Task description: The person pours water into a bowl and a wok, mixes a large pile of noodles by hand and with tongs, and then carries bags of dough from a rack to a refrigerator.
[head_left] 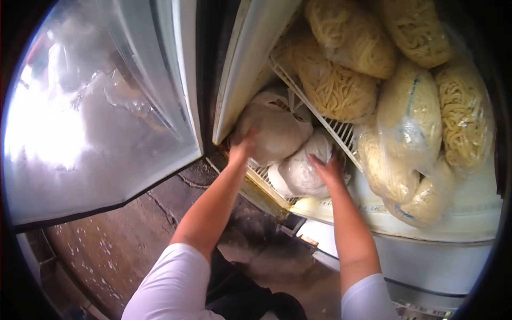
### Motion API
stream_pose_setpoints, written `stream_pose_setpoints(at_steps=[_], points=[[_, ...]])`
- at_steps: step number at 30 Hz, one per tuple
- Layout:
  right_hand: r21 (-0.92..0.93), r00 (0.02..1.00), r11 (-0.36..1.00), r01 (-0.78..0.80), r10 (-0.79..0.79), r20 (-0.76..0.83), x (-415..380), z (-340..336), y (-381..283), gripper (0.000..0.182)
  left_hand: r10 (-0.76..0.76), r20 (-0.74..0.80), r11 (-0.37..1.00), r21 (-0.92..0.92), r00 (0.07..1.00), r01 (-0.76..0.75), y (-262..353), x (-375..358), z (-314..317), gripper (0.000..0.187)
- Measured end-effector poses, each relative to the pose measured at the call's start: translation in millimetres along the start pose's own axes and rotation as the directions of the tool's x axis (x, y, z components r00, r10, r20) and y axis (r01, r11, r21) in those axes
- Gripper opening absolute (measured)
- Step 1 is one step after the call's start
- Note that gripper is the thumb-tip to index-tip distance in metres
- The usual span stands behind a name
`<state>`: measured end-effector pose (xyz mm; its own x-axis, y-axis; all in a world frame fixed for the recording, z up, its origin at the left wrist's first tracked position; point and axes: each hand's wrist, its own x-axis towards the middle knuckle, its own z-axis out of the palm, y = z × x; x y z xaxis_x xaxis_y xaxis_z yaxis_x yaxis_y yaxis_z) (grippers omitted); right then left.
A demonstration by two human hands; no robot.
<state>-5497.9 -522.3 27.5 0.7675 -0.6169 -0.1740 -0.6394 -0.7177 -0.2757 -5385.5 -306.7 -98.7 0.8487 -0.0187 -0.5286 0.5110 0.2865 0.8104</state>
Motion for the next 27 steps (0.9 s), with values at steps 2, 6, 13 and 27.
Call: stream_pose_setpoints(at_steps=[2,6,13,27], points=[[-0.188,0.982,0.982,0.011,-0.046,-0.184,-19,8,14,0.099,-0.121,0.083,0.989,0.100,0.989,0.112,-6,-15,-73,0.096],[-0.063,0.899,0.953,0.297,-0.301,-0.319,-131,24,43,0.082,-0.510,-0.096,0.829,0.211,0.855,0.518,5,-88,-348,0.048],[0.128,0.909,0.990,-0.060,0.002,0.417,-349,78,138,0.072,-0.017,-0.517,0.971,0.195,0.856,0.137,231,-182,-534,0.012],[0.031,0.890,0.995,-0.097,0.073,0.451,-427,40,255,0.052,0.429,-0.221,0.903,0.143,0.876,-0.405,333,-159,-513,0.079]])
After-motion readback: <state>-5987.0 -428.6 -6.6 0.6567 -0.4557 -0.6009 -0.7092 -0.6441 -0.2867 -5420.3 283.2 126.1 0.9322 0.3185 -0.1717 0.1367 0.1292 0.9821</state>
